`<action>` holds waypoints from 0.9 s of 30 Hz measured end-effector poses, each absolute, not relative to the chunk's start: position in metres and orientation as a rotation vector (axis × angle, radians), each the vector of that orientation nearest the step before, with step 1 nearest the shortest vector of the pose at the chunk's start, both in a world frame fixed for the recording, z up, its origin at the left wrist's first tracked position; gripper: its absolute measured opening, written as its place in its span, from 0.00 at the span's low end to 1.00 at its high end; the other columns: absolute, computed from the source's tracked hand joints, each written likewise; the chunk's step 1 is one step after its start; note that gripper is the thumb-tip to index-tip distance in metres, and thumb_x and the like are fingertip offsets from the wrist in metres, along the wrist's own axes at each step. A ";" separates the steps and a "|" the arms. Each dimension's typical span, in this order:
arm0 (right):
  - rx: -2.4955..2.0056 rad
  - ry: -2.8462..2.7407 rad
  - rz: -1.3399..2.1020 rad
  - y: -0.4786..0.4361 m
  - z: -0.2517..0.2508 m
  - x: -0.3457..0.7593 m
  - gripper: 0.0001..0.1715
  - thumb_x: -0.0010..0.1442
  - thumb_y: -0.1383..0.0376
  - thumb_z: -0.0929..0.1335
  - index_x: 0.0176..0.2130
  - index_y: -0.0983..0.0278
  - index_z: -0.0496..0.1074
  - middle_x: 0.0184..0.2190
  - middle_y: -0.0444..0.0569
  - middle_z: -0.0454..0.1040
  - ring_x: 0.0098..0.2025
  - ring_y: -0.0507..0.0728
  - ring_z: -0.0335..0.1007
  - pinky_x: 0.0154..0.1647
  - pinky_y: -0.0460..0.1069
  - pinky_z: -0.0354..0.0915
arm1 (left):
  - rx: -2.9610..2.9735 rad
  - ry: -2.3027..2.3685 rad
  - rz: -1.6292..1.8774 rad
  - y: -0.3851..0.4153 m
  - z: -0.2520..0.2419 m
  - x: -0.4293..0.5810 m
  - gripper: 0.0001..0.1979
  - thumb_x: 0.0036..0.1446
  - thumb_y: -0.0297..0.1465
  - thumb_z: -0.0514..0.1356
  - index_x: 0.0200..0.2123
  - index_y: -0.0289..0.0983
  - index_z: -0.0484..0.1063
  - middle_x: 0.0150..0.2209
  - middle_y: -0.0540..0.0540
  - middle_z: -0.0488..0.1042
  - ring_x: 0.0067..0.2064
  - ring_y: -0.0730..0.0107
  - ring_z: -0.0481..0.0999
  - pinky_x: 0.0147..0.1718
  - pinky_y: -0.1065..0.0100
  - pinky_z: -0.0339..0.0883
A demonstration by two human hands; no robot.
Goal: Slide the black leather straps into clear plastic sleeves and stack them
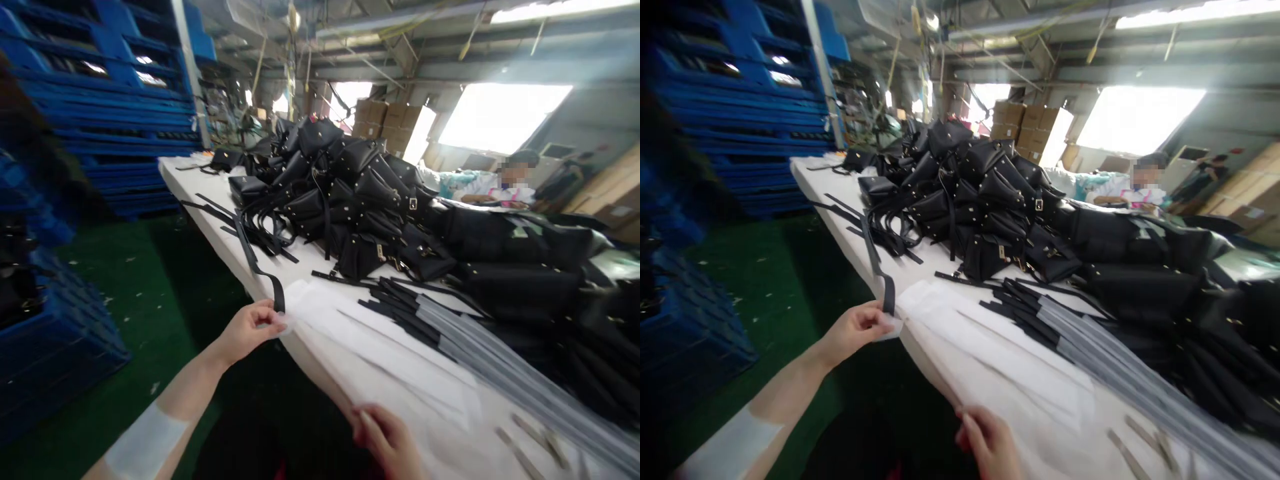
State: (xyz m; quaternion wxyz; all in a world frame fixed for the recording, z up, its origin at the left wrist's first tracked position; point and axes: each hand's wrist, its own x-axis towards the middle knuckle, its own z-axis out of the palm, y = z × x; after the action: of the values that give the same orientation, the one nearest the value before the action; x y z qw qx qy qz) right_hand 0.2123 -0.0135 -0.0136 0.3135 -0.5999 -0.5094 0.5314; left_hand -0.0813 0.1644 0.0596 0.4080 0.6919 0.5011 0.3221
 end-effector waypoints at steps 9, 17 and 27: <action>-0.884 -1.064 1.968 0.012 0.046 0.149 0.32 0.58 0.43 0.69 0.47 0.67 0.79 0.38 0.52 0.80 0.42 0.59 0.74 0.53 0.55 0.66 | 1.877 0.608 0.589 0.015 0.062 -0.032 0.06 0.57 0.30 0.65 0.28 0.40 0.82 0.34 0.45 0.76 0.42 0.64 0.76 0.44 0.67 0.71; -0.876 -0.749 2.076 -0.004 0.046 0.151 0.31 0.64 0.46 0.64 0.44 0.69 0.80 0.36 0.53 0.79 0.30 0.52 0.67 0.31 0.45 0.65 | 1.855 0.532 0.575 -0.011 0.073 -0.042 0.07 0.58 0.26 0.63 0.28 0.38 0.80 0.36 0.47 0.76 0.39 0.69 0.76 0.42 0.70 0.71; -0.827 -0.897 1.744 -0.030 0.043 0.161 0.30 0.65 0.45 0.65 0.52 0.63 0.77 0.47 0.52 0.79 0.48 0.56 0.72 0.58 0.52 0.62 | 1.530 0.705 0.505 -0.034 0.066 -0.010 0.09 0.54 0.34 0.66 0.27 0.36 0.80 0.39 0.42 0.81 0.42 0.59 0.81 0.44 0.63 0.76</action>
State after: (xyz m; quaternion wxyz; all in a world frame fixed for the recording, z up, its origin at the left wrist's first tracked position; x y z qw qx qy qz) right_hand 0.1613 -0.0305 0.0431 0.4853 -0.3399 -0.3684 0.7164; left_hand -0.0103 -0.0343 0.0655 0.6378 0.6701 0.3086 0.2212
